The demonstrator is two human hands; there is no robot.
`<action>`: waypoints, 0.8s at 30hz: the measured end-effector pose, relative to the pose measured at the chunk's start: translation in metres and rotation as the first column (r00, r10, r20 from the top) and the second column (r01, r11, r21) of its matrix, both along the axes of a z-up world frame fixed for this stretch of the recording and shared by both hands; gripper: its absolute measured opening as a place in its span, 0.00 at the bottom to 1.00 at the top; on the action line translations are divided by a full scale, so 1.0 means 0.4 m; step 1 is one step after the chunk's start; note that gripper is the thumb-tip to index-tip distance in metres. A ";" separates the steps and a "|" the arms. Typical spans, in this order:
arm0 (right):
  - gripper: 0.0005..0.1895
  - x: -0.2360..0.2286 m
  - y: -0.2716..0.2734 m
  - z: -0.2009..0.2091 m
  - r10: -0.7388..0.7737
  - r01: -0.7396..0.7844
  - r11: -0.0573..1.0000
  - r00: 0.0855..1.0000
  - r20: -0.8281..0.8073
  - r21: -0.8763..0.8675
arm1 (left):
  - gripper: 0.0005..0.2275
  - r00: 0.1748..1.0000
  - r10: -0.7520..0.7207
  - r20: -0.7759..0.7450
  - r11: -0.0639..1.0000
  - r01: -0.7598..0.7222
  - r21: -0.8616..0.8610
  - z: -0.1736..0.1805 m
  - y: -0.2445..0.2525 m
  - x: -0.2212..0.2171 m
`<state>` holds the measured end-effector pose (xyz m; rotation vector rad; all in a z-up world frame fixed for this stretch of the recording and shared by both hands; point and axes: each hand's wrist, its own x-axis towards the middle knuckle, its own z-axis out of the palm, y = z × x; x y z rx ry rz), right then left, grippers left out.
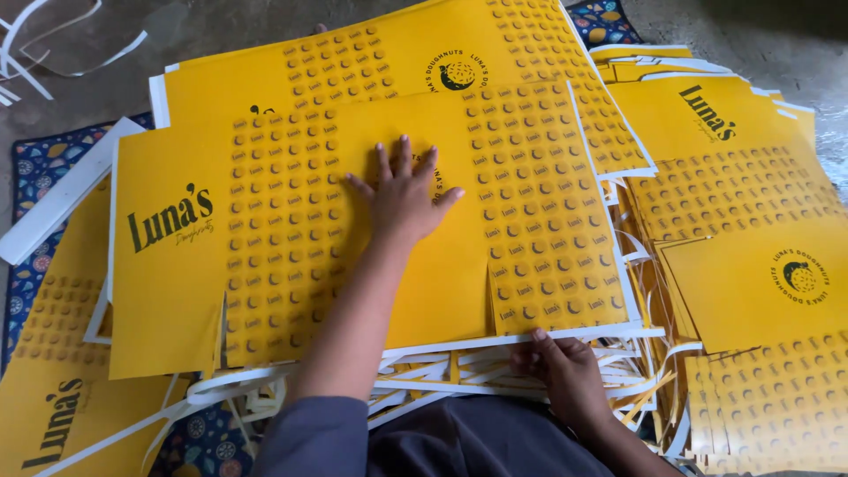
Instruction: Removing excess paper strips from die-cut yellow paper bags
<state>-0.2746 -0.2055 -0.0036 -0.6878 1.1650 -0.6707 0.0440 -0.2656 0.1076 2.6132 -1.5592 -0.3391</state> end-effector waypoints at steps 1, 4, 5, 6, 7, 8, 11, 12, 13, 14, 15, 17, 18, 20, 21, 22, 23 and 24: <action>0.18 0.003 0.003 0.016 0.023 -0.022 1.000 0.999 -0.048 0.017 | 0.38 0.999 0.027 -0.038 0.999 -0.025 0.040 -0.004 -0.011 -0.014; 0.19 -0.026 0.005 0.015 0.116 -0.117 0.993 0.971 -0.210 0.006 | 0.38 1.000 0.016 -0.007 0.995 -0.015 0.099 0.028 -0.005 -0.021; 0.19 -0.038 0.009 -0.013 0.114 -0.115 0.993 0.971 -0.210 0.008 | 0.38 1.000 0.014 -0.007 0.995 -0.013 0.101 0.030 -0.008 -0.018; 0.16 -0.052 0.012 -0.040 0.098 -0.097 0.995 0.984 -0.151 0.016 | 0.38 1.000 0.014 -0.016 0.994 -0.012 0.105 0.031 -0.008 -0.016; 0.15 -0.067 0.015 -0.066 0.081 -0.079 0.997 0.993 -0.091 0.026 | 0.38 1.000 0.013 -0.026 0.994 -0.010 0.110 0.033 -0.009 -0.014; 0.15 -0.073 0.009 -0.082 0.077 -0.076 0.997 0.993 -0.089 0.022 | 0.38 1.000 0.010 -0.024 0.994 -0.008 0.106 0.026 -0.010 -0.008; 0.21 -0.102 0.005 -0.100 0.095 -0.097 0.995 0.993 0.074 0.025 | 0.37 1.000 -0.015 -0.009 0.997 0.015 0.074 0.022 0.001 -0.002; 0.15 -0.107 0.001 -0.085 0.006 -0.012 0.997 0.996 0.088 0.073 | 0.38 0.999 -0.036 0.003 0.990 0.035 0.135 0.037 0.003 0.004; 0.15 -0.112 -0.004 -0.070 -0.084 0.072 0.990 0.992 0.099 0.121 | 0.38 0.998 -0.058 0.016 0.979 0.054 0.194 0.052 0.004 0.010; 0.15 -0.105 -0.010 0.001 -0.097 0.085 0.989 0.990 0.101 0.120 | 0.38 0.997 -0.071 0.017 0.979 0.066 0.193 0.058 0.007 0.018; 0.21 -0.097 -0.016 0.072 -0.131 0.124 0.984 0.990 0.049 0.125 | 0.39 0.995 -0.095 0.020 0.972 0.088 0.218 0.063 0.010 0.026; 0.32 -0.137 -0.023 0.078 -0.167 0.167 0.976 0.986 -0.010 0.138 | 0.39 0.992 -0.122 0.017 0.961 0.114 0.253 0.045 0.016 0.044; 0.25 -0.180 -0.029 0.014 -0.134 0.133 0.990 0.991 0.015 0.055 | 0.39 0.989 -0.142 0.035 0.966 0.130 0.224 0.027 0.014 0.055; 0.17 -0.232 -0.029 -0.059 -0.101 0.102 0.994 0.994 0.036 -0.025 | 0.39 0.985 -0.165 0.053 0.968 0.152 0.198 0.007 0.014 0.066; 0.13 -0.239 -0.025 -0.067 0.006 -0.006 1.000 1.000 0.005 -0.018 | 0.39 0.984 -0.167 0.062 0.968 0.152 0.198 0.006 0.015 0.066; 0.12 -0.249 -0.020 -0.074 0.113 -0.113 0.994 0.993 -0.027 -0.007 | 0.39 0.983 -0.170 0.068 0.968 0.154 0.197 0.003 0.015 0.066; 0.12 -0.238 -0.018 -0.064 0.108 -0.109 0.994 0.994 -0.030 -0.004 | 0.39 0.982 -0.175 0.065 0.967 0.159 0.200 -0.003 0.015 0.066; 0.11 -0.225 -0.019 -0.055 0.115 -0.114 0.993 0.993 -0.042 0.005 | 0.39 0.985 -0.165 0.055 0.971 0.153 0.181 -0.008 0.015 0.067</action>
